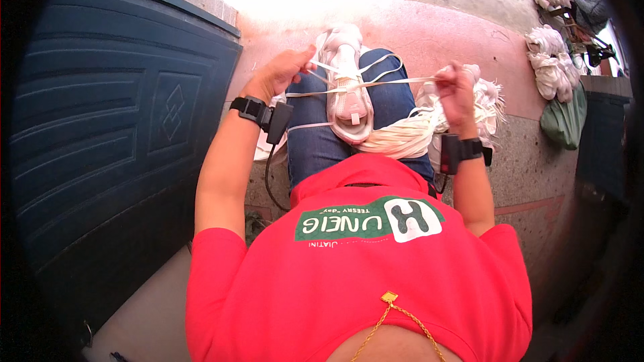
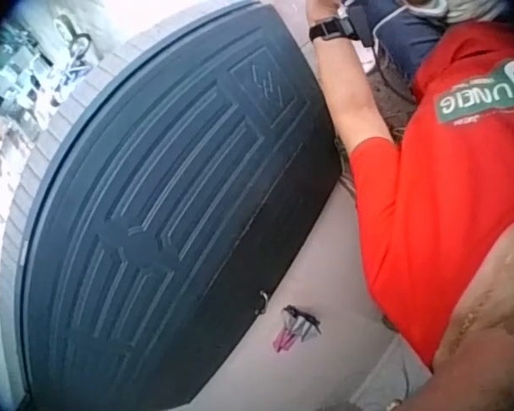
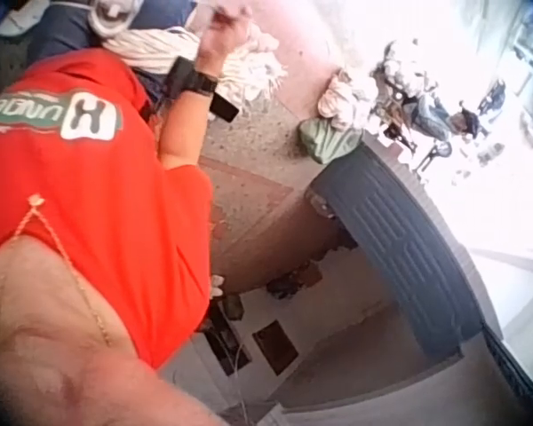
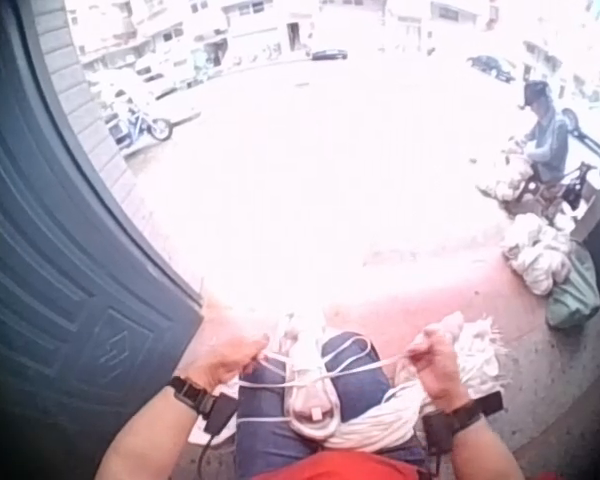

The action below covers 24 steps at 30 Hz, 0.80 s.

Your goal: The recorder is lacing a pair of white shoes while sitting on the floor.

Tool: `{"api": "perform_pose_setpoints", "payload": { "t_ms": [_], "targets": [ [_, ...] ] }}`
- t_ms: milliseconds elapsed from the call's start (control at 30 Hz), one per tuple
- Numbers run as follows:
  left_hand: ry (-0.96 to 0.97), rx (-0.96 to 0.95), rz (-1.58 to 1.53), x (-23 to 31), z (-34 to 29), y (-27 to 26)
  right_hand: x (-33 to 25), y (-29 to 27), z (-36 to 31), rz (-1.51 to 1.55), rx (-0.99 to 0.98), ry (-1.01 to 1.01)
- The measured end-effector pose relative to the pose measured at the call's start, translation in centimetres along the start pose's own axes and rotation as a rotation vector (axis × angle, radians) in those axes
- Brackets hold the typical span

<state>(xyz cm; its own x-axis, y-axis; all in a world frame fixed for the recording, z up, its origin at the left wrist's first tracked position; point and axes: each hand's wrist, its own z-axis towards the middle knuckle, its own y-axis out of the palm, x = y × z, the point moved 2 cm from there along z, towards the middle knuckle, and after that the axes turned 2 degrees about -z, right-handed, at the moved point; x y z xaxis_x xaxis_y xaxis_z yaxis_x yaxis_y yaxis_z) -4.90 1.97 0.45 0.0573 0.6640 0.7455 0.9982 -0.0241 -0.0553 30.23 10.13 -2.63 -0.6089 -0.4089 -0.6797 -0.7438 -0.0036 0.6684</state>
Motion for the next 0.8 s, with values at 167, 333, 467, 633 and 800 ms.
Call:
{"api": "perform_pose_setpoints", "payload": {
  "t_ms": [167, 333, 467, 633, 800],
  "targets": [
    [-0.043, -0.005, 0.127, -1.2, 0.3, 4.3, -8.2, -8.1, -1.5, 0.384, 0.007, -0.254],
    [0.178, 0.256, 0.533, -2.5, 1.9, 4.8, -11.5, -10.2, -3.1, 0.575, 0.058, -0.397],
    [0.262, 0.311, 0.682, -3.0, -0.2, 4.7, -11.6, -12.3, -2.7, 0.580, 0.004, -0.402],
    [0.295, 0.155, 0.855, -2.5, -2.4, 5.2, -10.2, -13.1, -1.1, 0.840, 0.176, -0.254],
    [0.175, 0.178, 0.509, -3.2, -3.0, 3.6, -6.7, -5.0, 0.9, -0.096, 0.347, -0.013]
  ]
}}
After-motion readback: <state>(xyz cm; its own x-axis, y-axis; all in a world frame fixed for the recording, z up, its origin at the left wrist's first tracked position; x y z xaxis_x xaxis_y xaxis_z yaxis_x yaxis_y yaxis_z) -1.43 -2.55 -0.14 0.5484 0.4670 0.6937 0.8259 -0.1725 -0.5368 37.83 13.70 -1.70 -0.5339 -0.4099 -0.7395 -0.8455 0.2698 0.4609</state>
